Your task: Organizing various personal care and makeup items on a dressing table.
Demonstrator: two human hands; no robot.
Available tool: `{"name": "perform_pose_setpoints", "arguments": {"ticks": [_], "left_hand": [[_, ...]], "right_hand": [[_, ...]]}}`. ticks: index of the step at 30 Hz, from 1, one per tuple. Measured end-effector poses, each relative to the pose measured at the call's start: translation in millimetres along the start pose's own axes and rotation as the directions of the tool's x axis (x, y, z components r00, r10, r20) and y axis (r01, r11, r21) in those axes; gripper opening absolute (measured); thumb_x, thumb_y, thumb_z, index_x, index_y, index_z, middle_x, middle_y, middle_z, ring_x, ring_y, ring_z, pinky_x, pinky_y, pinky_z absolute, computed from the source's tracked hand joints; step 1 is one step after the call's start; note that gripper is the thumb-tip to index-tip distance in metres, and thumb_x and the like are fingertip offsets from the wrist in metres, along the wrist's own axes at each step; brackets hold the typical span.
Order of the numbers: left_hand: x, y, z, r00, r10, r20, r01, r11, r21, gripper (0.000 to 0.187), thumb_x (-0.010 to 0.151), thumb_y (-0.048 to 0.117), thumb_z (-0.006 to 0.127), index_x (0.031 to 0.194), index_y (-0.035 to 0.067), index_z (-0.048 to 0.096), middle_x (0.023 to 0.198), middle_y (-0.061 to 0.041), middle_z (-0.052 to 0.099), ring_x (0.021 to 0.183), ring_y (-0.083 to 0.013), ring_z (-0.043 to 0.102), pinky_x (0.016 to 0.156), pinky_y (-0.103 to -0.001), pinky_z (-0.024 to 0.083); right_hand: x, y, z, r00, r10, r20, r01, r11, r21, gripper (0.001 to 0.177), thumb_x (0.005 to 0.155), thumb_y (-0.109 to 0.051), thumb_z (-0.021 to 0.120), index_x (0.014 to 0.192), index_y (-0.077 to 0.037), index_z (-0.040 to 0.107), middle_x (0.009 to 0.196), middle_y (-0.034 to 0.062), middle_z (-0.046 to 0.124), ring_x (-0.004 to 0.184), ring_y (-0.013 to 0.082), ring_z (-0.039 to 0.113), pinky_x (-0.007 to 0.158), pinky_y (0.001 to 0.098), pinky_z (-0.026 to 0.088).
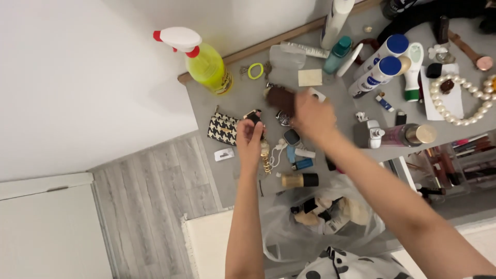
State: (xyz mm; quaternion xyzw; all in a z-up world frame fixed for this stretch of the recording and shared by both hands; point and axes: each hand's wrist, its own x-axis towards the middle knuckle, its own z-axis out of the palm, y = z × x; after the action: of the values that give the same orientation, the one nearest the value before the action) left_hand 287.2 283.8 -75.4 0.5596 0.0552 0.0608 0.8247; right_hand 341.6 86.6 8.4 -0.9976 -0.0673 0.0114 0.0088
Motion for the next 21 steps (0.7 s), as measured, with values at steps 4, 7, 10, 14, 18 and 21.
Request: {"name": "perform_pose_setpoints", "arguments": {"ticks": [4,7,10,14,18,21], "left_hand": [[1,13,4,0.996,-0.025,-0.086,0.024,1.000,-0.015,0.015,0.102,0.003,0.063,0.104,0.006,0.049,0.131,-0.013,0.067,0.085,-0.0121,0.064,0.081,-0.029,0.055],[1,21,8,0.989,-0.002,-0.151,-0.007,0.998,-0.063,0.014,0.102,0.003,0.062,0.104,0.007,0.048,0.131,-0.013,0.066,0.082,-0.0129,0.064,0.079,-0.029,0.056],[-1,27,6,0.978,0.059,-0.203,-0.079,0.992,-0.093,0.014,0.101,0.002,0.060,0.103,0.007,0.048,0.127,-0.014,0.067,0.078,-0.0136,0.063,0.076,-0.029,0.055],[-12,30,-4,0.949,0.158,-0.274,-0.184,0.981,-0.069,0.013,0.102,0.000,0.058,0.101,0.007,0.047,0.119,-0.017,0.069,0.072,-0.0128,0.058,0.070,-0.028,0.051],[-11,23,-13,0.943,0.164,-0.290,-0.193,0.979,-0.073,0.013,0.102,0.000,0.057,0.099,0.008,0.046,0.118,-0.017,0.069,0.070,-0.0113,0.054,0.068,-0.026,0.048],[-7,21,-7,0.954,0.138,-0.264,-0.164,0.983,-0.081,0.013,0.102,0.001,0.056,0.098,0.008,0.046,0.118,-0.016,0.069,0.070,-0.0106,0.054,0.066,-0.025,0.047]], "right_hand": [[-5,-38,-5,0.985,-0.152,-0.085,0.159,0.983,0.094,0.069,0.062,-0.036,0.085,0.118,-0.002,0.060,0.109,0.0124,0.065,0.099,0.0310,0.068,0.074,0.0472,0.058],[13,-56,13,0.952,-0.185,-0.243,0.238,0.949,0.208,0.070,0.062,-0.036,0.084,0.116,0.000,0.059,0.109,0.0136,0.063,0.106,0.0318,0.063,0.078,0.0478,0.058],[26,-77,16,0.950,-0.169,-0.262,0.241,0.931,0.274,0.067,0.067,-0.033,0.083,0.117,0.002,0.056,0.111,0.0173,0.061,0.108,0.0358,0.061,0.080,0.0465,0.059],[5,-102,1,0.990,-0.122,0.073,0.061,0.829,0.556,0.070,0.086,-0.042,0.079,0.126,0.006,0.047,0.122,0.0256,0.055,0.100,0.0433,0.063,0.075,0.0510,0.057],[1,-100,31,0.991,-0.074,0.108,-0.004,0.809,0.588,0.067,0.087,-0.039,0.078,0.132,0.000,0.048,0.114,0.0212,0.062,0.106,0.0416,0.065,0.091,0.0508,0.055],[6,-93,36,0.980,-0.032,-0.196,0.144,0.794,0.591,0.072,0.083,-0.026,0.078,0.138,0.004,0.044,0.131,0.0265,0.054,0.106,0.0465,0.062,0.087,0.0508,0.055]]}}
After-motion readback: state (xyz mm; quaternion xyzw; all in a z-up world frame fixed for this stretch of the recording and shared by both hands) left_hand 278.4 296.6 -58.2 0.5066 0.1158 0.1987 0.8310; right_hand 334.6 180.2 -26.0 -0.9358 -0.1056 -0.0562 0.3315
